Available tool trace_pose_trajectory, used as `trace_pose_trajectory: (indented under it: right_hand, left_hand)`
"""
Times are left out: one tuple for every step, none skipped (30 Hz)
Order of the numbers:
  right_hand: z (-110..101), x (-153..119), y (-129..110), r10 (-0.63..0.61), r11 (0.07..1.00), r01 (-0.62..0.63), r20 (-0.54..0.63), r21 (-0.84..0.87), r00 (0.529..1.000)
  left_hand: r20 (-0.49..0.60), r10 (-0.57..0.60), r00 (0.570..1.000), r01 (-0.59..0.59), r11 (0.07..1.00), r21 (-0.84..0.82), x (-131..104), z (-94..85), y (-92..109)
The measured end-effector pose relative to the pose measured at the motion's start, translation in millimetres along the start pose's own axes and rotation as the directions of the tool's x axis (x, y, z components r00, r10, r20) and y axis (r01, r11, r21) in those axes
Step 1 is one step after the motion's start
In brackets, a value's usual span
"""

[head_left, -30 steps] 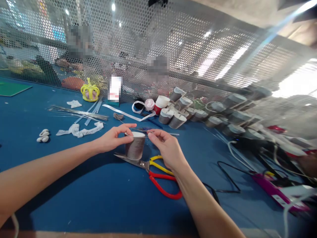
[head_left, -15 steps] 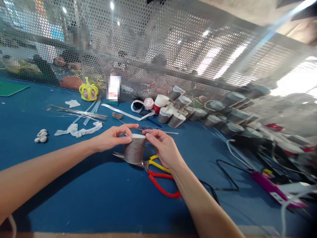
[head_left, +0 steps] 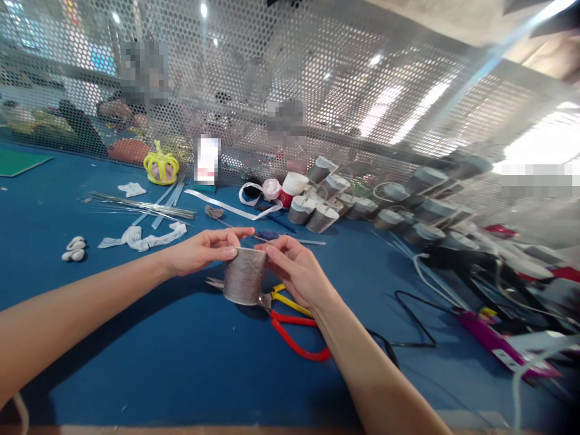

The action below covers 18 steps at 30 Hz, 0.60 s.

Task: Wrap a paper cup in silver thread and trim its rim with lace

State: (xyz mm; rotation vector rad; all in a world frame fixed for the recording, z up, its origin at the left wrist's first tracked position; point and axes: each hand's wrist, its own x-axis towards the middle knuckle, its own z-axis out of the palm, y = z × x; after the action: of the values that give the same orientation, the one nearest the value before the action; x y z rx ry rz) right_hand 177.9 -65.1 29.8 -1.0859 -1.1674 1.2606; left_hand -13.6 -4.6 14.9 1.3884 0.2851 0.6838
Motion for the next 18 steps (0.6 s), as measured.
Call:
trace_pose_trajectory:
  right_hand:
    - [-0.3,0.3,0.5,-0.016,1.000,0.016,-0.007,-0.013,1.000]
    - [-0.8,0.7,1.1,-0.034,0.999,0.034,-0.019,-0.036,0.999]
    - [-1.4,1.2,1.9,-0.056,0.996,0.054,-0.033,-0.068,0.998]
    - [-2.2,1.8,2.7,-0.081,0.991,0.076,-0.047,-0.108,0.996]
    - [-3.0,2.4,3.4,-0.109,0.983,0.098,-0.059,-0.153,0.992]
    - [-3.5,2.8,3.8,-0.138,0.972,0.122,-0.070,-0.202,0.988]
    - [-3.8,3.1,3.8,-0.172,0.956,0.147,-0.080,-0.255,0.982]
    - [-3.7,3.1,3.4,-0.203,0.936,0.168,-0.085,-0.310,0.975]
    - [-3.1,2.9,2.7,-0.229,0.914,0.184,-0.086,-0.363,0.970]
    - [-2.1,2.5,1.7,-0.247,0.891,0.193,-0.083,-0.410,0.965]
    - [-0.7,1.9,0.7,-0.259,0.871,0.198,-0.078,-0.450,0.963]
    - [0.8,1.2,-0.2,-0.268,0.853,0.202,-0.071,-0.480,0.961]
    - [2.4,0.6,-0.9,-0.275,0.840,0.207,-0.063,-0.502,0.960]
    - [3.7,0.1,-1.3,-0.283,0.828,0.215,-0.055,-0.517,0.957]
    - [4.8,-0.1,-1.3,-0.293,0.819,0.225,-0.049,-0.528,0.955]
    - [5.5,-0.2,-1.1,-0.303,0.811,0.233,-0.044,-0.536,0.952]
    - [5.9,0.0,-0.6,-0.310,0.806,0.239,-0.043,-0.542,0.950]
    - [6.1,0.4,0.0,-0.315,0.801,0.242,-0.042,-0.547,0.948]
  left_hand:
    - [-0.004,-0.002,1.000,0.002,1.000,0.011,0.2,-0.4,-0.3]
    - [-0.011,-0.005,1.000,0.005,1.000,0.026,0.4,-1.0,-0.5]
    - [-0.022,-0.007,1.000,0.008,0.999,0.045,0.7,-1.7,-0.6]
    - [-0.032,-0.012,0.999,0.014,0.998,0.067,1.1,-2.4,-0.8]
    - [-0.039,-0.017,0.999,0.020,0.996,0.092,1.5,-3.2,-0.9]
    - [-0.042,-0.019,0.999,0.024,0.992,0.121,1.8,-3.9,-1.1]
    - [-0.042,-0.015,0.999,0.021,0.987,0.160,2.1,-4.5,-1.5]
    - [-0.041,-0.004,0.999,0.013,0.978,0.210,2.3,-4.9,-1.9]
    - [-0.039,0.016,0.999,-0.004,0.963,0.270,2.4,-5.0,-2.5]
    - [-0.037,0.041,0.998,-0.027,0.941,0.337,2.3,-4.8,-3.2]
    - [-0.035,0.070,0.997,-0.050,0.914,0.403,2.2,-4.4,-4.1]
    - [-0.034,0.096,0.995,-0.070,0.884,0.462,2.1,-3.7,-4.9]
    - [-0.036,0.119,0.992,-0.084,0.857,0.509,2.0,-2.9,-5.6]
    - [-0.043,0.142,0.989,-0.096,0.834,0.543,2.0,-2.0,-6.2]
    - [-0.060,0.168,0.984,-0.105,0.817,0.567,2.1,-1.2,-6.5]
    - [-0.085,0.201,0.976,-0.114,0.802,0.586,2.4,-0.3,-6.6]
    - [-0.115,0.242,0.963,-0.125,0.785,0.607,2.8,0.6,-6.4]
    - [-0.143,0.290,0.946,-0.136,0.760,0.636,3.2,1.6,-6.0]
